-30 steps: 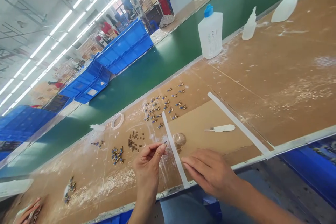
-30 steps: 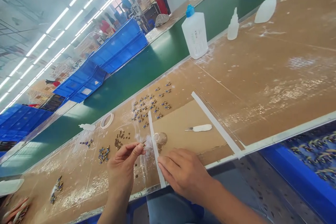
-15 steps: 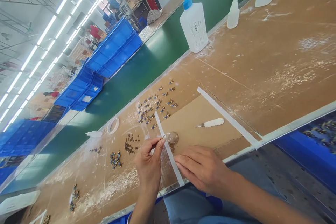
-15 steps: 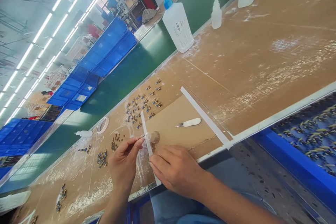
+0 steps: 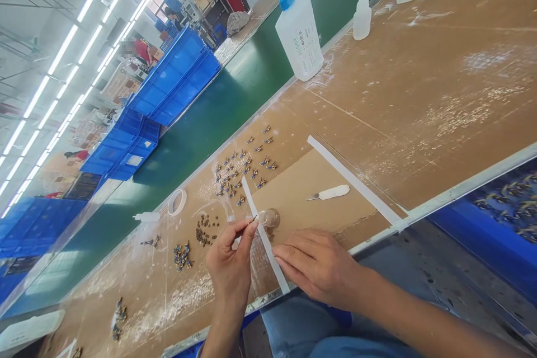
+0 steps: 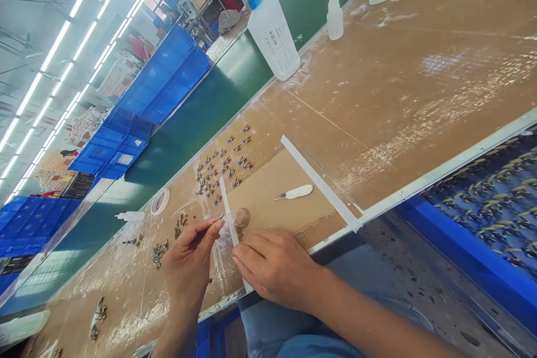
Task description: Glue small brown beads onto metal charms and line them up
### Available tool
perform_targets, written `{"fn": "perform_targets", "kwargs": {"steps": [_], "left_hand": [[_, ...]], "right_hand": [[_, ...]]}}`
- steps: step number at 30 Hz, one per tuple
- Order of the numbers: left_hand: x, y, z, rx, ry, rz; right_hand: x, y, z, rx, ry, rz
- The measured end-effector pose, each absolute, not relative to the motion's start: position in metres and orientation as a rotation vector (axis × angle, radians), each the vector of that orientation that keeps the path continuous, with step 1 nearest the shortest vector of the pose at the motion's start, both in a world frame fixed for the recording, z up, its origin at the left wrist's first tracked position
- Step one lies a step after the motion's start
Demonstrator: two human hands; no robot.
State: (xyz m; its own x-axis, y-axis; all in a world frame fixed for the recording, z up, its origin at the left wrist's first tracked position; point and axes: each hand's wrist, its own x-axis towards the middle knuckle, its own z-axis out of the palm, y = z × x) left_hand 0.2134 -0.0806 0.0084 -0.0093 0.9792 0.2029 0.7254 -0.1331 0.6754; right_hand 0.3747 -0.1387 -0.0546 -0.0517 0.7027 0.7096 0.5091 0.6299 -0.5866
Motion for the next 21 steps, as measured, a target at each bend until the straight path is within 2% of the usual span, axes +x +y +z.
{"fn": "perform_targets", "kwargs": {"steps": [8,15,21], "left_hand": [[0.165,-0.122,0.012,1.565,2.02,1.158],[0.131,-0.167,-0.02,1.387,2.174,1.058],[0.133,-0.168,-0.025,1.353,2.194,1.013]], "right_hand": [[0.378,-0.142,-0.055,-0.957,-1.698,0.282],[0.375,-0.143,-0.058,-0.94,-1.707,0.261],[0.375,-0.143,-0.059,-0.963,-1.728,0.215]]}}
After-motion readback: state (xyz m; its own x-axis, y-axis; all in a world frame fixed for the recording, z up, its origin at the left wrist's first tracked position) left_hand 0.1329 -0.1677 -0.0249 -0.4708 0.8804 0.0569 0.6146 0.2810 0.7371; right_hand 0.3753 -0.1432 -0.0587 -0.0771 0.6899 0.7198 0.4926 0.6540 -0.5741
